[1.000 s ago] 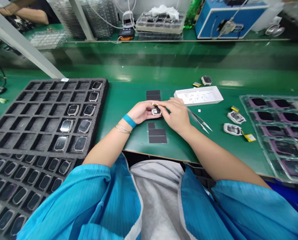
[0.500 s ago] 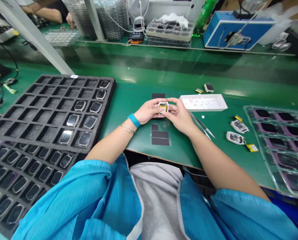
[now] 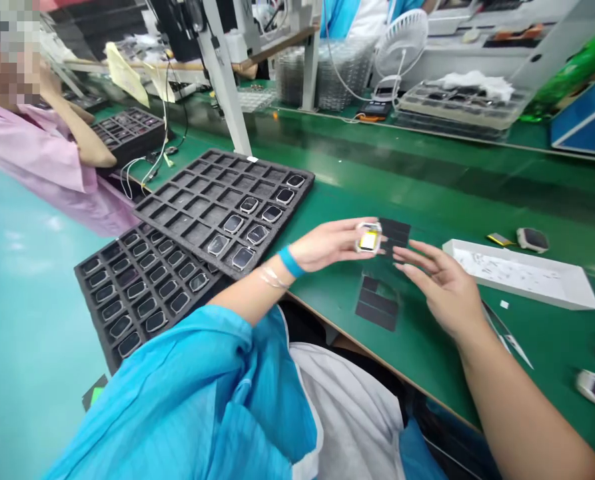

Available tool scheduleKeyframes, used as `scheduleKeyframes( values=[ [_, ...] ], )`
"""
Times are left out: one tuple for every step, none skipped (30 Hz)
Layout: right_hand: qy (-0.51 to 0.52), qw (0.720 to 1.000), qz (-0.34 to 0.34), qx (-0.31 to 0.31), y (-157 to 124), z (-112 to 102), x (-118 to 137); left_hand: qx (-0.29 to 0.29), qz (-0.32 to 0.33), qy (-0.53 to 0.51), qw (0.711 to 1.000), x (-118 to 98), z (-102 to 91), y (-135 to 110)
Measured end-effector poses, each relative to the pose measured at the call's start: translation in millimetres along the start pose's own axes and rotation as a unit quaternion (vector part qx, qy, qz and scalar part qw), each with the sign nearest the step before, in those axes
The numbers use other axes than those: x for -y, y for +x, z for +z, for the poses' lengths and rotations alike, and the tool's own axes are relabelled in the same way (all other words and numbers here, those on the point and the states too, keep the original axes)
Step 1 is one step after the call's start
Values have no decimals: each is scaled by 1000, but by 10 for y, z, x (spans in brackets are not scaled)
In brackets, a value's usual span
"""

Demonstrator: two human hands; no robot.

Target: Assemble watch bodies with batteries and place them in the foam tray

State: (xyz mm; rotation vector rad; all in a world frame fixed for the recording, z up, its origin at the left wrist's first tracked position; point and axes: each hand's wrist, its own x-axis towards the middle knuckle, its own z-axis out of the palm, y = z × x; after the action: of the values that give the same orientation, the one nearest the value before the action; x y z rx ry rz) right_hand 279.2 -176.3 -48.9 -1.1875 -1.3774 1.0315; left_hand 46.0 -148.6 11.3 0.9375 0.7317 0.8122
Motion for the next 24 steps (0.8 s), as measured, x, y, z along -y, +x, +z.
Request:
scheduleKeyframes(
  values=[
    [-10,1000,-5,-2,-19,-3,32,-6,16,12,1000,-93,-112,-152],
    [-22,1000,-11,-9,-35,-1,65,-22,38,48,998,-189,-246,-274],
    [-32,999,-17,-18,-45,7,97,-56,66,106,991,-287,-399,-356],
    [-42,999,-23,-25,-49,18,129,-108,100,183,972,-385,-565,-395],
    [-51,998,-28,-31,-48,31,158,-174,132,271,937,-480,-740,-390],
    [-61,997,-31,-37,-43,44,186,-243,151,361,887,-570,-918,-349],
    [-69,996,-35,-47,-36,52,211,-310,159,439,828,-652,-1093,-282],
    [-75,995,-38,-59,-28,53,236,-362,151,497,774,-722,-1257,-198],
    [-80,993,-42,-76,-19,44,262,-396,132,537,733,-780,-1405,-110],
    [-82,991,-48,-98,-9,19,291,-420,106,559,707,-822,-1530,-26],
    [-84,987,-57,-121,3,-23,327,-433,74,570,694,-849,-1627,46],
    [-85,983,-68,-145,20,-87,371,-438,42,575,690,-862,-1695,102],
    [-87,979,-81,-167,46,-173,426,-437,13,579,688,-864,-1738,142],
    [-93,974,-92,-187,84,-283,493,-432,-9,587,684,-858,-1761,166],
    [-105,967,-102,-208,137,-415,569,-425,-24,599,678,-848,-1773,176],
    [-129,960,-108,-225,207,-567,650,-418,-33,615,667,-838,-1782,177],
    [-167,950,-105,-243,294,-732,726,-406,-40,633,658,-828,-1791,175],
    [-221,936,-91,-259,395,-903,789,-392,-40,643,657,-819,-1803,172],
    [-290,919,-63,-257,509,-1070,829,-385,-40,653,651,-810,-1815,172],
    [-361,899,-11,-249,632,-1221,837,-384,-40,664,641,-801,-1823,175],
    [-420,876,47,-232,760,-1346,808,-381,-40,670,636,-789,-1822,180],
    [-473,853,102,-194,887,-1438,742,-380,-41,675,631,-778,-1807,186],
    [-512,831,145,-160,1010,-1493,645,-382,-40,676,629,-768,-1775,190],
    [-528,820,167,-144,1124,-1511,525,-382,-34,676,629,-760,-1724,190]
  ],
)
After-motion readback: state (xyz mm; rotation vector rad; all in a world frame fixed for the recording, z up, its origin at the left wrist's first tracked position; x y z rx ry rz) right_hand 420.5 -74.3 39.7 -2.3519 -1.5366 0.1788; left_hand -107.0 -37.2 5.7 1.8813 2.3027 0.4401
